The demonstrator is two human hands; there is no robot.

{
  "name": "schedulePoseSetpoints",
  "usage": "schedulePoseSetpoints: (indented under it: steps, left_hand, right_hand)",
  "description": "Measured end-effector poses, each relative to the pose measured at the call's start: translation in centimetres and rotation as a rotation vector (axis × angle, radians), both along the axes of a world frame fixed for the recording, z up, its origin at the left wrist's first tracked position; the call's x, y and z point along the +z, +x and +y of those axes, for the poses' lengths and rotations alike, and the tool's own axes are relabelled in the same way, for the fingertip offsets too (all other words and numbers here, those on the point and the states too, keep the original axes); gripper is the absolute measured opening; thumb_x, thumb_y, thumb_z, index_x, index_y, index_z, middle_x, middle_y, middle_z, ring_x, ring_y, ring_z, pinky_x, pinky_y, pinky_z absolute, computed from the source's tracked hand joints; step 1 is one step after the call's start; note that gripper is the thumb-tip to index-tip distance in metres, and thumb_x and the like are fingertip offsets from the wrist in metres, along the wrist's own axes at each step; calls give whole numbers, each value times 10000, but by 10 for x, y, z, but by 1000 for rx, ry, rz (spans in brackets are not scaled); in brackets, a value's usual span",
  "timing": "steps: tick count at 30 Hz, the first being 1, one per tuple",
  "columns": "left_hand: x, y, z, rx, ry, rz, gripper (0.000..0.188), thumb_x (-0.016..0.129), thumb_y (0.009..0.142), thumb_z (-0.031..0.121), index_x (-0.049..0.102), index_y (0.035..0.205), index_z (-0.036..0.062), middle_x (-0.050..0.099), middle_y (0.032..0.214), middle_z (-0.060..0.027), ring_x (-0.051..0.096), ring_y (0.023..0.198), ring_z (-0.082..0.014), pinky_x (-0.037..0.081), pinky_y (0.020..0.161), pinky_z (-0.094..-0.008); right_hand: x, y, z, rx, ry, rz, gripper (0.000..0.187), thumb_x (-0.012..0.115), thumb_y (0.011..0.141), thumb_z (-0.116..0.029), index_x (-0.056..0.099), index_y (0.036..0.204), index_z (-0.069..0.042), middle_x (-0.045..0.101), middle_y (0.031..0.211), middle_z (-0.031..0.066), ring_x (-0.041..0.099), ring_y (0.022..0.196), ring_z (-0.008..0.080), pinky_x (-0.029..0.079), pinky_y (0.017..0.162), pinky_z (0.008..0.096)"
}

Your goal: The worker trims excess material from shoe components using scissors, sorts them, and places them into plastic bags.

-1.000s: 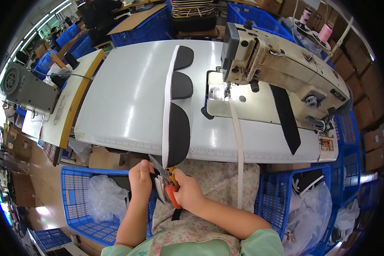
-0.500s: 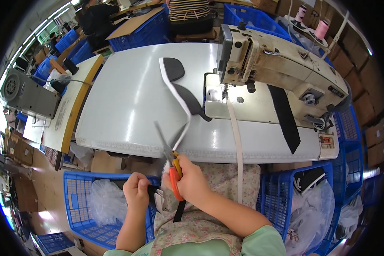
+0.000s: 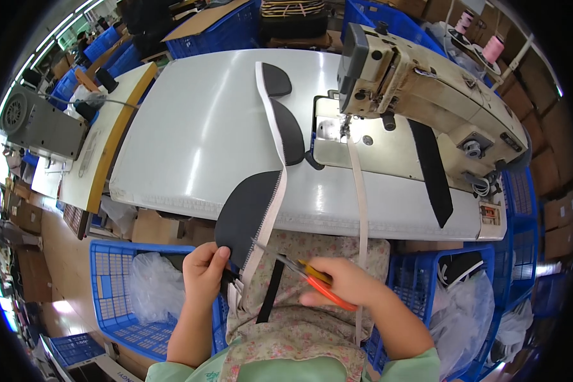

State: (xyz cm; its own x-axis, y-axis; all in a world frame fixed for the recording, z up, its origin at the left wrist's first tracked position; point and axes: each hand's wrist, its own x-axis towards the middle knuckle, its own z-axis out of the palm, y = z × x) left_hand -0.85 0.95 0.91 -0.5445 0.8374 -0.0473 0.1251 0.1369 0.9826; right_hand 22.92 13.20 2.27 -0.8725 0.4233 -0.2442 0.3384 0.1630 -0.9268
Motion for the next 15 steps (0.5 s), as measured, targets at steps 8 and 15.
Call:
schedulePoseSetpoints:
  steps: [8,15]
  left_hand:
    - [8,7,4,-26,-22,201,253,631,840,190,551,709,-11,452,510,-43,383,472,-88,332,451,-250]
    - [18,8,5,-58,-32,377,260,620,843,178,533,676,0,450,504,-78,401,438,-138,331,437,-267]
  right_hand:
    - [14,12,4,248,98,-353,611,636,708,-615,517,760,-18,509,680,128,514,631,272,412,580,352]
    - [14,-4,4,292,160,-393,720,574,668,-720,549,758,-6,536,629,146,535,602,309,419,562,387]
